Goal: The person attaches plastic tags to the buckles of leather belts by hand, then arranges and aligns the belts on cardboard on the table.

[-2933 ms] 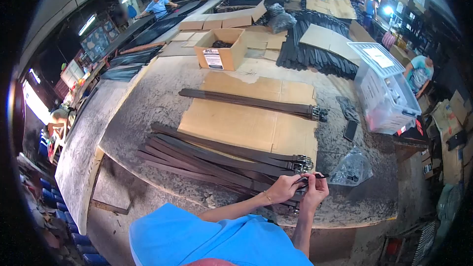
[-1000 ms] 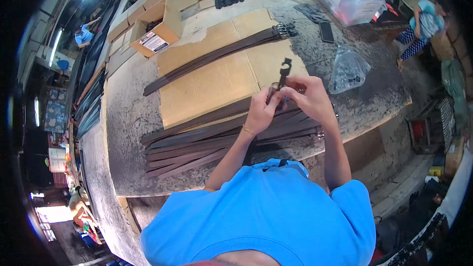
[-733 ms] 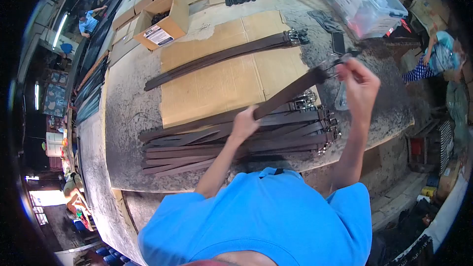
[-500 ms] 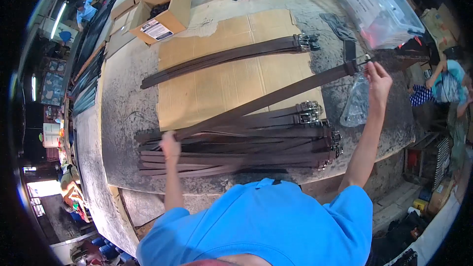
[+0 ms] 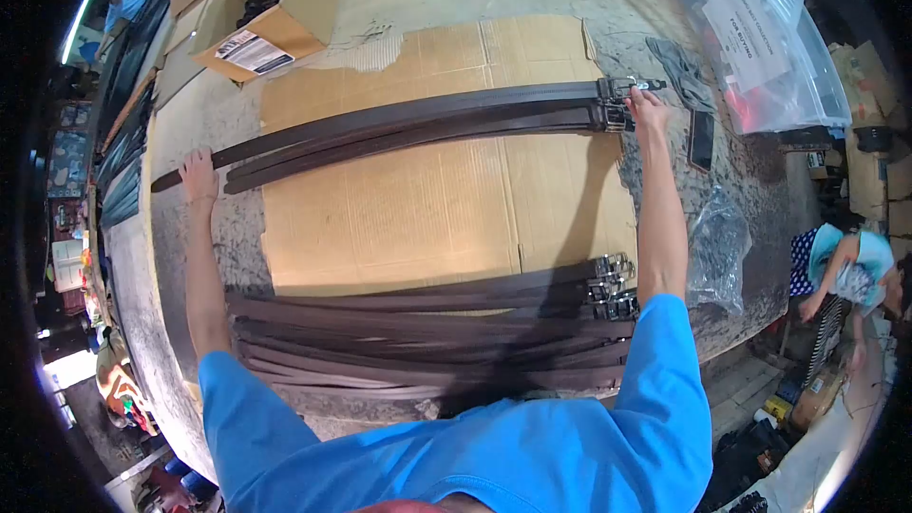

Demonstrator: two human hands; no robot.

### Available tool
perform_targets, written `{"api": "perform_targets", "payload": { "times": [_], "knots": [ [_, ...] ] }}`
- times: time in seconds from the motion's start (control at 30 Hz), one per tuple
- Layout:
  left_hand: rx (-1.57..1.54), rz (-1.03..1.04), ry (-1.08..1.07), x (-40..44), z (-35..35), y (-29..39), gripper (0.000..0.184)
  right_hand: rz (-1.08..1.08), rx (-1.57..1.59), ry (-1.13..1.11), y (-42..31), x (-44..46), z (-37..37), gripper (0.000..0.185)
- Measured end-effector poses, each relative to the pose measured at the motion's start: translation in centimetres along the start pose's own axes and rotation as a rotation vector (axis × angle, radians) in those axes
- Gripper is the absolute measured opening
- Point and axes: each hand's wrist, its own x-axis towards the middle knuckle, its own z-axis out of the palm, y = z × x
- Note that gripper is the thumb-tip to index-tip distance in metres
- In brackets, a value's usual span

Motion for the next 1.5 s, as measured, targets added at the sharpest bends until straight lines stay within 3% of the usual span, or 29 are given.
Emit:
{"api": "perform_targets", "payload": {
  "times": [0.1,0.2,0.23,0.27,0.3,0.33,0.37,0.43,0.47,0.53,0.57,0.63,0.8,0.9,0.97,1.03,1.1,1.17,1.23,1.33,1.5],
  "knots": [
    [0.007,0.033,-0.089,3.0,7.3,2.9,0.041,-0.049,-0.17,0.01,0.9,0.3,0.0,0.021],
    [-0.054,0.082,-0.233,3.3,10.6,5.8,0.043,-0.11,-0.792,0.174,0.9,0.2,-0.2,0.031],
    [-0.096,0.111,-0.373,3.0,10.2,6.9,0.048,-0.107,-0.806,0.174,-0.4,-1.5,0.9,0.031],
    [-0.135,0.139,-0.513,2.7,10.3,7.6,0.052,-0.191,-1.101,0.222,-1.6,-3.1,1.9,0.029],
    [-0.14,0.14,-0.523,2.7,12.1,7.8,0.052,-0.28,-1.394,0.265,-2.3,-3.8,2.6,0.027],
    [-0.281,0.132,-0.571,3.0,14.8,7.8,0.06,-0.313,-1.429,0.246,-2.4,-3.5,2.7,0.03],
    [-0.421,0.119,-0.615,3.5,16.7,7.9,0.067,-0.311,-1.433,0.237,-2.6,-3.5,3.0,0.03],
    [-0.588,0.247,-0.617,3.7,15.2,8.6,0.082,-0.935,-1.277,-0.216,-3.0,-3.7,3.9,0.05],
    [-0.67,0.328,-0.566,3.3,12.3,9.7,0.085,-0.933,-1.269,-0.231,-3.3,-4.1,4.7,0.05],
    [-0.826,0.478,-0.493,2.4,10.1,11.5,0.088,-0.75,-1.368,-0.726,-3.6,-5.5,6.3,0.065],
    [-0.817,0.47,-0.495,1.8,8.6,12.6,0.088,-0.752,-1.357,-0.735,-3.4,-6.4,6.7,0.065],
    [-0.667,0.481,-0.431,1.1,6.1,13.9,0.085,-0.839,-1.665,-0.87,-3.3,-7.6,7.2,0.066],
    [-0.67,0.433,-0.424,0.7,7.1,13.9,0.079,-0.902,-1.595,-0.865,-2.5,-6.8,5.9,0.064],
    [-0.674,0.462,-0.436,1.3,8.2,13.8,0.079,-0.788,-1.614,-0.856,-2.9,-7.3,6.3,0.062],
    [-0.666,0.479,-0.417,1.2,8.9,13.8,0.08,-0.875,-1.751,-0.794,-3.6,-8.7,6.9,0.058],
    [-0.55,0.475,-0.37,0.9,8.5,14.3,0.081,-0.83,-1.853,-0.7,-3.5,-10.6,8.7,0.057],
    [-0.543,0.446,-0.309,-0.3,6.0,16.2,0.082,-1.084,-1.546,-0.739,-1.3,-10.8,9.4,0.061],
    [-0.649,0.442,-0.277,-1.7,1.7,19.5,0.083,-0.933,-1.369,-0.928,2.1,-12.6,11.7,0.063],
    [-0.702,0.469,-0.248,-3.4,-1.4,24.1,0.081,-1.117,-1.428,-1.002,5.3,-15.8,13.4,0.063],
    [-0.711,0.486,-0.123,-7.8,0.5,30.3,0.074,-1.099,-1.415,-1.021,8.7,-17.7,13.1,0.066],
    [-0.755,0.413,-0.07,-8.2,0.7,30.9,0.075,-1.069,-1.396,-1.033,8.2,-17.1,13.3,0.062]
  ]
}}
